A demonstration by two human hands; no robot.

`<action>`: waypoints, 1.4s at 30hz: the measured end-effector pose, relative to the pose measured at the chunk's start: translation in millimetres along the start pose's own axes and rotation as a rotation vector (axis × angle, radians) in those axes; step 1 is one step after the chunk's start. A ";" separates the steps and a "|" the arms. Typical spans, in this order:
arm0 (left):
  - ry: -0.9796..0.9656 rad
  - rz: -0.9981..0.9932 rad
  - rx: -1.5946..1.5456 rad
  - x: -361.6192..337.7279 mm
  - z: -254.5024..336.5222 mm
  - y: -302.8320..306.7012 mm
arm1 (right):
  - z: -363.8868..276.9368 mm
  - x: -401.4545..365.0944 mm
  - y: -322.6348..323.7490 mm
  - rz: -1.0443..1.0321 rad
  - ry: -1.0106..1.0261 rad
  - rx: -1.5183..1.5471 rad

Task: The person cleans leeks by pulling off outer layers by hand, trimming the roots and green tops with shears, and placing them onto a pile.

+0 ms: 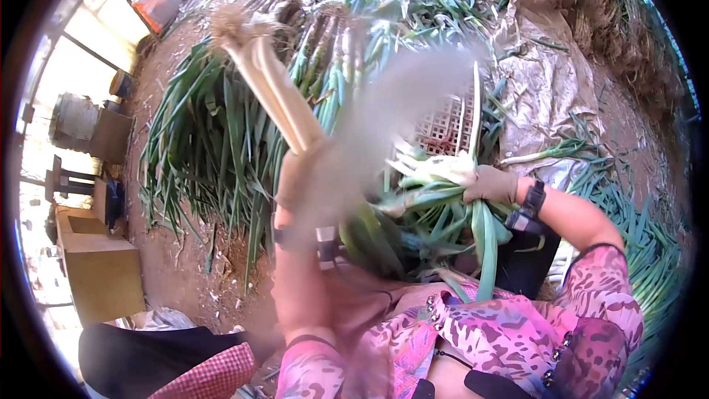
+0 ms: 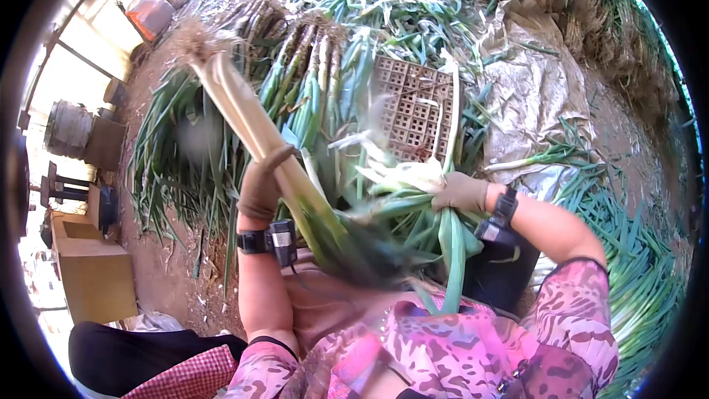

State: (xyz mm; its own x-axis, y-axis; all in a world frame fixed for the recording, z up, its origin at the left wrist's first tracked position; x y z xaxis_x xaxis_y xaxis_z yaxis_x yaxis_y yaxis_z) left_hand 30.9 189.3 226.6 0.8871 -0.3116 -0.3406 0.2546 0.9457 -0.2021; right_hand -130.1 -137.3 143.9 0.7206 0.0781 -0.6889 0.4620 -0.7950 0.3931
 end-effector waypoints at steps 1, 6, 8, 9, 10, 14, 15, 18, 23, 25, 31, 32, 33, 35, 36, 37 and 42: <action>0.004 -0.036 -0.018 -11.7 8.3 -12.4 | 15.4 29.6 8.5 0.026 0.139 -0.140; -0.101 -0.184 0.154 -19.7 1.4 -26.3 | -167.4 51.2 197.1 0.646 0.435 -0.022; -0.205 -0.260 0.169 -9.6 -11.6 -20.9 | -225.3 61.4 264.7 1.112 0.801 -0.031; -0.195 -0.246 0.119 -4.0 -14.2 -22.9 | -244.2 56.2 274.1 1.297 0.960 -0.071; -0.184 -0.210 0.072 -3.1 -16.5 -27.2 | -269.2 42.4 256.3 1.146 1.151 -0.303; -0.242 -0.076 0.236 15.6 -34.5 -35.3 | -297.6 22.3 156.9 0.798 0.949 -0.767; -0.282 -0.031 0.358 17.9 -37.2 -39.6 | -299.5 23.2 135.9 0.752 0.867 -0.853; -0.360 0.043 0.450 9.6 -35.1 -53.4 | -306.3 30.2 109.0 0.739 0.668 -1.004; -0.281 0.037 0.343 -5.3 -22.3 -57.9 | -326.5 27.0 118.7 0.828 0.408 -0.987; -0.267 -0.019 0.309 -2.6 -20.2 -54.9 | -318.9 46.1 134.1 0.898 0.600 -0.831; -0.272 -0.181 0.130 6.3 -35.5 -48.3 | -284.5 84.6 233.2 1.648 0.636 -0.719; -0.277 -0.201 0.114 4.7 -38.5 -44.7 | -272.2 76.3 263.5 1.444 0.619 -0.628; -0.279 -0.200 0.125 0.9 -38.3 -39.8 | -259.5 66.9 292.3 1.258 0.579 -0.526; -0.247 -0.212 0.111 -2.1 -37.8 -37.7 | -247.0 67.4 278.5 1.196 0.550 -0.581; -0.232 -0.218 0.104 -3.1 -37.5 -36.7 | -238.7 72.8 266.7 0.996 0.649 -0.684; -0.213 -0.225 0.083 -2.1 -34.0 -38.9 | -241.9 52.9 223.2 0.732 0.550 -0.492; -0.017 -0.266 0.008 -11.7 -31.0 -59.2 | -238.7 20.3 82.5 0.396 0.782 -0.248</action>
Point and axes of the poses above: each hand's wrist, its own x-axis towards the middle knuckle, its own y-axis out of the back of the hand, z = x × y, the point moved 4 cm from there along x, towards the middle knuckle, and after that the axes turned 4 degrees about -y, right-handed, at the moved point
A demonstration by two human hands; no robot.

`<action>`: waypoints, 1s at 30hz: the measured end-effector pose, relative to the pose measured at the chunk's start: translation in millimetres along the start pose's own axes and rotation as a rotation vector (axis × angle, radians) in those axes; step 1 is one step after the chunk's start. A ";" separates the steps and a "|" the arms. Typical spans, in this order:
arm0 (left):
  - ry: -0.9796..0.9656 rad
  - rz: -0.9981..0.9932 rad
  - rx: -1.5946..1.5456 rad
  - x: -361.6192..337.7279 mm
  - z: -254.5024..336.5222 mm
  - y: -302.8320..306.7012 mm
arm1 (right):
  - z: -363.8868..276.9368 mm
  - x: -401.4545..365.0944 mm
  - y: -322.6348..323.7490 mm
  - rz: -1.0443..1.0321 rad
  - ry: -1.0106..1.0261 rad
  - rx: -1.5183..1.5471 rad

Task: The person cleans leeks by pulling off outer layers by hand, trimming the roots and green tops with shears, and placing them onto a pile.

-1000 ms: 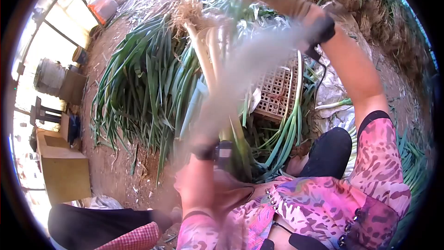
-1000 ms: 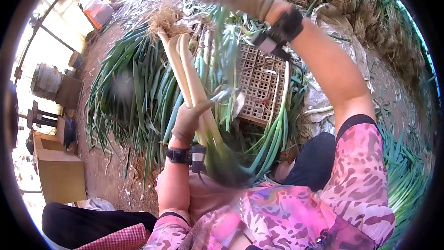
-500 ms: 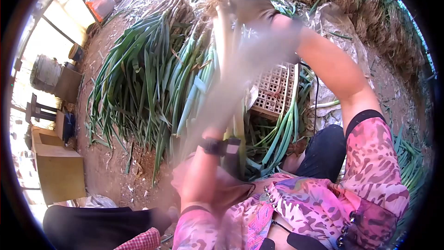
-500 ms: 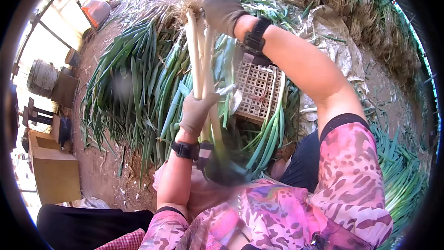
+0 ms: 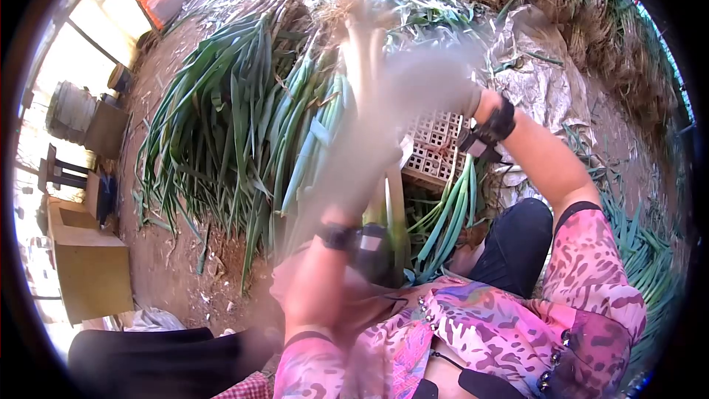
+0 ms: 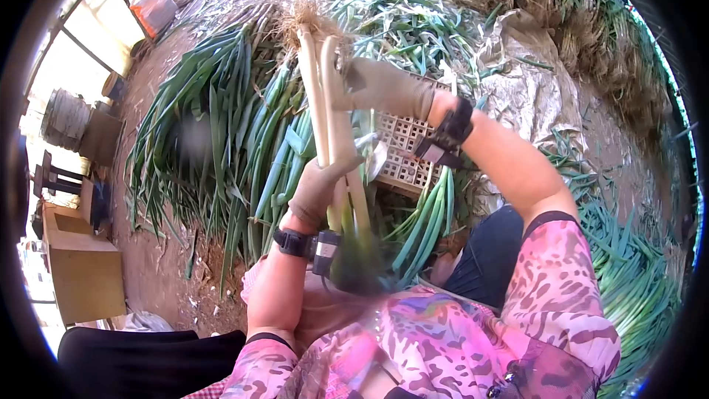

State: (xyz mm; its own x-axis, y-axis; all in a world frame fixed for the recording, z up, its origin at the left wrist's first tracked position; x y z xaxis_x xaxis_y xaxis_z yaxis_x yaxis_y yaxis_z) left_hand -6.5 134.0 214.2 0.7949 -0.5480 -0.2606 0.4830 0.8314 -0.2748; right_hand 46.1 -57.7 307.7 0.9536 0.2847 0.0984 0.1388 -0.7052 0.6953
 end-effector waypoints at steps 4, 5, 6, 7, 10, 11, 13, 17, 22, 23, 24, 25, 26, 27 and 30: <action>0.029 -0.058 -0.147 -1.6 -3.3 -3.5 | -1.5 2.9 -14.7 0.136 -0.109 -0.023; 0.026 -0.068 -0.147 -1.2 -3.8 -4.2 | 2.3 3.7 -17.8 0.170 -0.100 -0.042; 0.022 -0.080 -0.148 -0.5 -4.1 -4.5 | 1.7 5.4 -20.7 0.192 -0.066 -0.074; 0.018 -0.091 -0.148 0.3 -4.5 -4.5 | 1.3 3.6 -20.1 0.196 -0.025 -0.096; 0.050 -0.143 -0.206 3.0 -6.0 -5.5 | -15.1 -10.5 -9.2 0.179 0.113 -0.144; 0.057 -0.159 -0.216 4.1 -5.7 -5.6 | -11.7 -10.3 -9.7 0.177 0.138 -0.249; 0.065 -0.171 -0.231 5.6 -7.2 -4.9 | -4.5 -10.2 -11.0 0.189 0.170 -0.409; 0.057 -0.185 -0.192 6.3 -8.0 -3.7 | -7.7 -3.9 0.0 0.332 0.196 -0.475; 0.053 -0.192 -0.129 3.7 -15.0 -3.6 | 43.4 47.7 86.5 0.857 0.057 -0.328; 0.052 -0.193 -0.119 2.7 -15.8 -3.4 | 58.8 60.0 136.8 0.628 -0.093 -0.236; 0.051 -0.193 -0.105 1.6 -16.1 -3.1 | 55.4 59.0 142.3 0.576 -0.083 -0.222; 0.049 -0.193 -0.098 1.1 -16.5 -2.5 | 52.5 57.9 147.4 0.525 -0.074 -0.207; 0.048 -0.197 -0.093 1.2 -16.6 -2.6 | 54.1 47.0 125.2 0.524 0.012 -0.221; 0.046 -0.203 -0.085 2.0 -18.1 -2.9 | 39.2 33.4 99.3 0.522 0.097 -0.235; 0.036 -0.235 -0.057 6.4 -22.8 -4.4 | 13.9 14.5 53.1 0.258 0.111 -0.263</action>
Point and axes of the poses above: each hand's wrist, its own x-axis towards the middle knuckle, its own y-axis out of the back of the hand, z = x × y, the point moved 4 cm from there along x, towards the middle knuckle, and after that the axes turned 4 degrees about -y, right-handed, at the moved point
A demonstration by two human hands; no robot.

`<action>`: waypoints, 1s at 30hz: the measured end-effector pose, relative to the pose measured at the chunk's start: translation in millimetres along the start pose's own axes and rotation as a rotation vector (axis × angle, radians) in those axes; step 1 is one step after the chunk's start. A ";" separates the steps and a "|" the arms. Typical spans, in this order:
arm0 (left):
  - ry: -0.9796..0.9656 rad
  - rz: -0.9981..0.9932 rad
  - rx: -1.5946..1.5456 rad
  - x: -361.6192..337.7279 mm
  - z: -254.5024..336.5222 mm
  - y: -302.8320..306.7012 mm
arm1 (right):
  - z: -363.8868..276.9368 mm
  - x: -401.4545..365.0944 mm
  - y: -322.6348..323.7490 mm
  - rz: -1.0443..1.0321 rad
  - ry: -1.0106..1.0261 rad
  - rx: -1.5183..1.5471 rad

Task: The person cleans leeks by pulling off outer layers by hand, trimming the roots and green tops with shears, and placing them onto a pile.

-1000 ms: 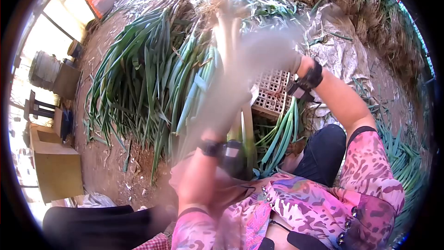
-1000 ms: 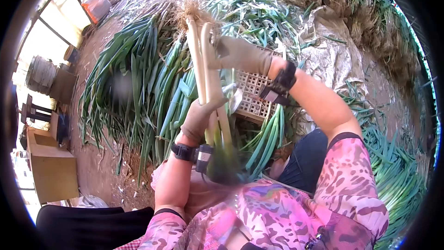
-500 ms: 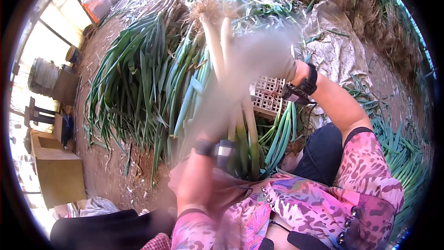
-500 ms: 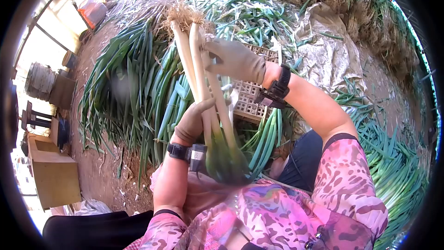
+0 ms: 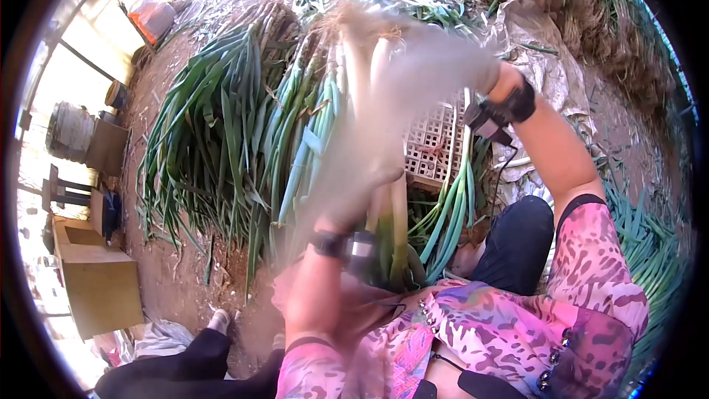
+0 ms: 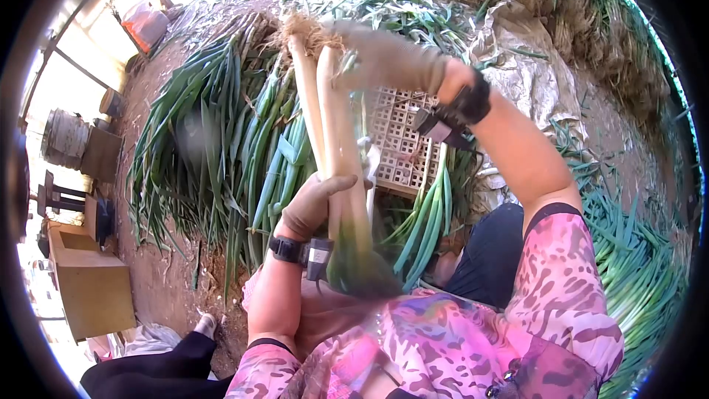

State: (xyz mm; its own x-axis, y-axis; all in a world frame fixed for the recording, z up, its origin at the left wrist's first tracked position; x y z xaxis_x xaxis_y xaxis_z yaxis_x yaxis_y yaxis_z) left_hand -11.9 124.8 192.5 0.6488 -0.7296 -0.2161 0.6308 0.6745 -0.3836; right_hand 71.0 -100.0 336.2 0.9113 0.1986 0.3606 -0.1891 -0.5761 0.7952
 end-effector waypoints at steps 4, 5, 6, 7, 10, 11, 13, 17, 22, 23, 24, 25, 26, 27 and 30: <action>0.013 -0.055 0.057 2.3 -11.3 -9.1 | 11.9 -4.7 -24.4 -0.069 -0.009 0.008; 0.012 -0.060 0.075 1.5 -12.3 -9.8 | 42.6 -0.2 -46.2 -0.068 0.030 0.093; 0.022 -0.053 0.094 -1.7 -7.0 -12.7 | 42.7 0.4 -44.6 -0.060 0.036 0.008; 0.033 -0.045 0.112 -4.6 -2.9 -14.8 | 43.4 1.1 -43.2 -0.051 0.042 -0.078; -0.029 -0.020 0.121 -5.1 -0.9 -12.7 | 69.6 10.9 -40.3 0.017 0.045 -0.179; -0.065 -0.015 0.120 -3.2 1.1 -11.1 | 76.5 18.7 -30.4 0.079 0.039 -0.291; -0.088 0.001 0.211 0.7 8.8 -5.1 | 124.9 45.3 4.0 0.072 -0.198 -0.324; 0.041 0.223 0.143 -28.8 51.5 -10.0 | 180.0 -28.7 33.1 0.706 -0.581 -0.372; -0.061 0.554 0.111 -22.3 37.0 48.3 | 205.5 -178.9 -88.9 -0.137 -0.872 -0.388; -0.068 0.585 0.102 -22.1 36.5 49.3 | 203.8 -206.4 -114.8 -0.232 -0.963 -0.331; -0.058 0.557 0.103 -20.5 33.1 48.5 | 209.8 -227.4 -136.0 -0.237 -1.124 -0.290; -0.049 0.531 0.108 -18.1 27.8 50.6 | 214.9 -248.7 -156.8 -0.239 -1.284 -0.257; -0.039 0.505 0.112 -16.3 25.2 50.6 | 212.7 -259.8 -157.6 -0.181 -1.373 -0.237; 0.005 0.527 0.138 -16.0 24.7 46.4 | 208.1 -269.6 -157.3 -0.116 -1.459 -0.216; 0.010 0.527 0.069 -12.4 22.1 41.0 | 198.6 -270.1 -141.9 0.003 -1.356 -0.192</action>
Point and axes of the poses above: each hand's wrist, its own x-axis towards the middle knuckle, its own y-axis out of the back of the hand, z = x × y, the point moved 4 cm from there along x, towards the middle knuckle, and after that the axes turned 4 degrees about -y, right-handed, at the moved point
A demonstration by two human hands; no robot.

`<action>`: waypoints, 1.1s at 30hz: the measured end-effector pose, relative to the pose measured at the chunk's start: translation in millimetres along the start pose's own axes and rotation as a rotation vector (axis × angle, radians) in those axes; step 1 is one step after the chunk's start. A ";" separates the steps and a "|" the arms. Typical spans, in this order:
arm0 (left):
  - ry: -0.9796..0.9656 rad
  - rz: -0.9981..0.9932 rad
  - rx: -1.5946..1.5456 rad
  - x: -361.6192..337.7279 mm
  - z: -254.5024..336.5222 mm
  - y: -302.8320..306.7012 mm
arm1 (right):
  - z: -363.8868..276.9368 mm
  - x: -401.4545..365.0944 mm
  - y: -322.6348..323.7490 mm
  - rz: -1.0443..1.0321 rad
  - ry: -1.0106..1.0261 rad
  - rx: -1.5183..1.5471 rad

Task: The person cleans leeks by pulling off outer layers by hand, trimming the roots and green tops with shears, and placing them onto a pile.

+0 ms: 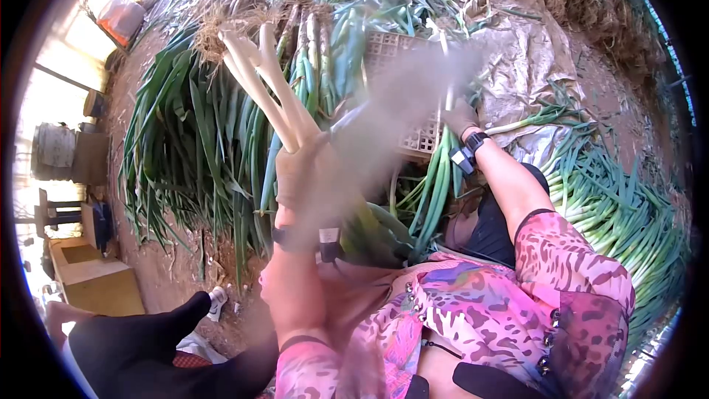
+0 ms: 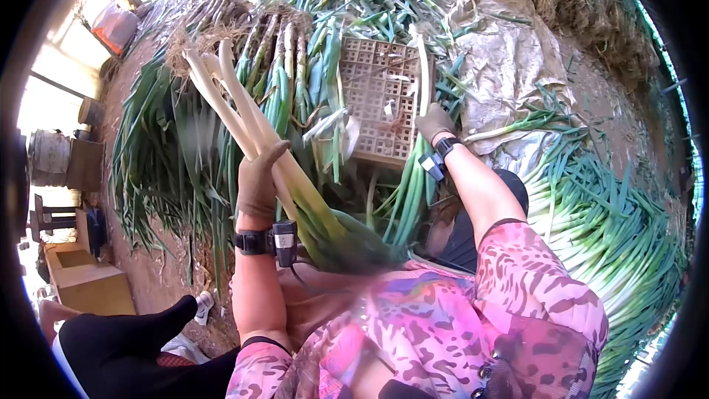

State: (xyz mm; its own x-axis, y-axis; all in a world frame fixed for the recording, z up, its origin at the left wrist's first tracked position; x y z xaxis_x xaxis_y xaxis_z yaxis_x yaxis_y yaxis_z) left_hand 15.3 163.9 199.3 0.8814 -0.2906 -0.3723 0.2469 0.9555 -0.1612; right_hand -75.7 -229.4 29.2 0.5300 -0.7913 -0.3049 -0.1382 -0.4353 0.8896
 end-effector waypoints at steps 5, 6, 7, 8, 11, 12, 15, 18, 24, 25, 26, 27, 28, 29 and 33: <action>-0.071 0.051 -0.074 1.6 8.6 -12.6 | -71.2 -81.6 32.2 -0.010 0.344 0.471; -0.096 0.060 -0.089 -1.5 13.5 -18.4 | -89.7 -109.3 41.4 -0.067 0.375 0.470; -0.215 -0.012 -0.028 -13.1 27.5 -27.4 | -104.9 -136.7 42.8 -0.092 0.459 0.510; -0.338 -0.077 0.025 -25.6 41.4 -36.4 | -118.6 -162.5 42.4 -0.118 0.543 0.551; -0.466 -0.123 0.146 -17.6 40.2 -37.5 | -158.9 -212.3 46.9 -0.119 0.709 0.478; -0.515 -0.123 0.203 -13.3 39.4 -35.8 | -171.8 -222.6 43.9 -0.115 0.771 0.559; -0.675 -0.118 0.420 -16.8 57.2 -30.0 | -196.5 -246.7 37.8 -0.100 0.941 0.728; -0.648 -0.097 0.371 -29.1 78.0 -14.0 | -203.7 -250.6 21.2 -0.064 1.065 0.640; -0.498 -0.106 0.178 -35.4 84.5 -5.8 | -200.1 -258.4 1.8 0.020 1.395 0.518; -0.441 -0.120 0.146 -31.0 77.9 -0.9 | -199.4 -258.7 21.3 0.065 1.458 0.511; -0.386 -0.136 0.115 -28.2 73.4 1.6 | -200.2 -255.1 35.5 0.112 1.521 0.504; -0.339 -0.138 0.133 -44.3 88.2 -10.0 | -203.5 -237.1 48.7 0.229 1.431 0.659; -0.315 -0.175 0.091 -38.6 79.3 -6.9 | -204.5 -218.1 63.8 0.218 1.217 0.617; -0.287 -0.216 0.051 -27.0 62.1 0.3 | -207.7 -197.4 83.8 0.218 1.081 0.646; -0.294 -0.424 0.088 -5.3 20.4 -3.4 | -259.3 -146.0 158.1 -0.285 1.216 0.743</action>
State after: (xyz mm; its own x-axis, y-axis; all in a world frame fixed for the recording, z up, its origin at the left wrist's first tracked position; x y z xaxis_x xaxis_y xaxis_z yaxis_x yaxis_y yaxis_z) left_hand 18.0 163.2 220.5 0.7697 -0.6382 -0.0167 0.6280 0.7615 -0.1604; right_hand 42.1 -71.3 302.5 0.9285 0.0401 0.3692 -0.1016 -0.9288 0.3564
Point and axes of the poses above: each hand's wrist, its own x-axis towards the middle knuckle, its own y-axis out of the back of the hand, z = x × y, the point moved 4 cm from there along x, towards the middle knuckle, and after that the axes turned 4 degrees about -y, right-handed, at the moved point
